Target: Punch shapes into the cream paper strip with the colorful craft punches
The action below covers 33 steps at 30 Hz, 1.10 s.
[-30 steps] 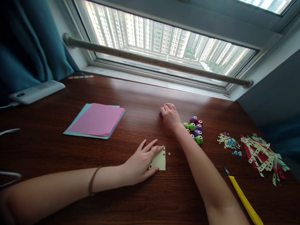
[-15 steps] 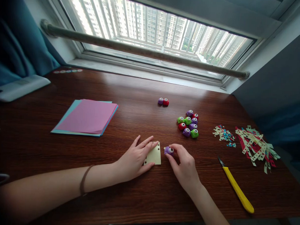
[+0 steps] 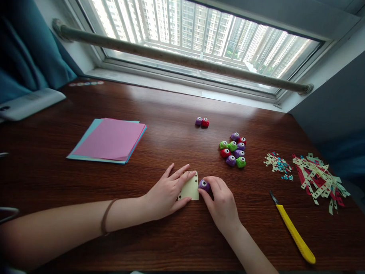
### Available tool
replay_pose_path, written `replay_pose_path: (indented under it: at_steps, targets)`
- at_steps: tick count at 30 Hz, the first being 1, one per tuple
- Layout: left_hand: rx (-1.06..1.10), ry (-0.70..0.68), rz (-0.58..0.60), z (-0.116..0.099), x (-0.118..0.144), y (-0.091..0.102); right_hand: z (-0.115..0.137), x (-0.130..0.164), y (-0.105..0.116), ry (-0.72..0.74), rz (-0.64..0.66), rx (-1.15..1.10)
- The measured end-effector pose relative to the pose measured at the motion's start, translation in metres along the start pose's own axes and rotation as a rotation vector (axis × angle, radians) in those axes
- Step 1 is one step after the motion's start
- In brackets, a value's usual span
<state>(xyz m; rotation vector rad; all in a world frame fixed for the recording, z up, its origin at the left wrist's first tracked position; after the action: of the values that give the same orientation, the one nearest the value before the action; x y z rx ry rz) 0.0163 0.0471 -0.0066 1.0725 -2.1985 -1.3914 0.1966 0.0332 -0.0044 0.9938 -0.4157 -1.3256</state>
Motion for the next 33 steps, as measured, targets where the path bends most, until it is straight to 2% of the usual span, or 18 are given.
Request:
replay_pose_path:
  at_steps: [14, 17, 22, 25, 27, 33]
  targets:
    - [-0.027, -0.012, -0.016, -0.001, 0.0, 0.0, 0.007, 0.001, 0.001, -0.008, -0.012, -0.039]
    - [-0.046, -0.016, -0.019, -0.001, 0.0, 0.001, 0.002, 0.003, 0.004, -0.124, -0.026, -0.168]
    - [-0.047, -0.026, -0.017, -0.002, 0.0, 0.002, -0.013, 0.01, 0.005, -0.422, -0.058, -0.547]
    - [-0.044, -0.033, -0.016, -0.002, 0.001, 0.002, -0.016, 0.012, 0.006, -0.493, -0.091, -0.599]
    - [-0.045, -0.034, -0.018, -0.002, 0.0, 0.002, -0.015, 0.012, 0.007, -0.467, -0.094, -0.522]
    - [-0.06, -0.043, -0.029, -0.001, 0.0, 0.0, -0.006, 0.009, 0.009, -0.25, -0.081, -0.23]
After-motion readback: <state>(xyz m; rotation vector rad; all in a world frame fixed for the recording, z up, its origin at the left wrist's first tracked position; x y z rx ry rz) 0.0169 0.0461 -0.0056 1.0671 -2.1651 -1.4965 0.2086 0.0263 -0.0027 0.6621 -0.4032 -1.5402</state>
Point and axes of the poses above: each hand's wrist, its own x-axis away from the middle knuckle, its own y-axis out of the back of the hand, z = x × y, the point moved 3 cm from there along -x, towards the middle knuckle, and after that the axes turned 2 degrees about -y, right-handed, at the moved point
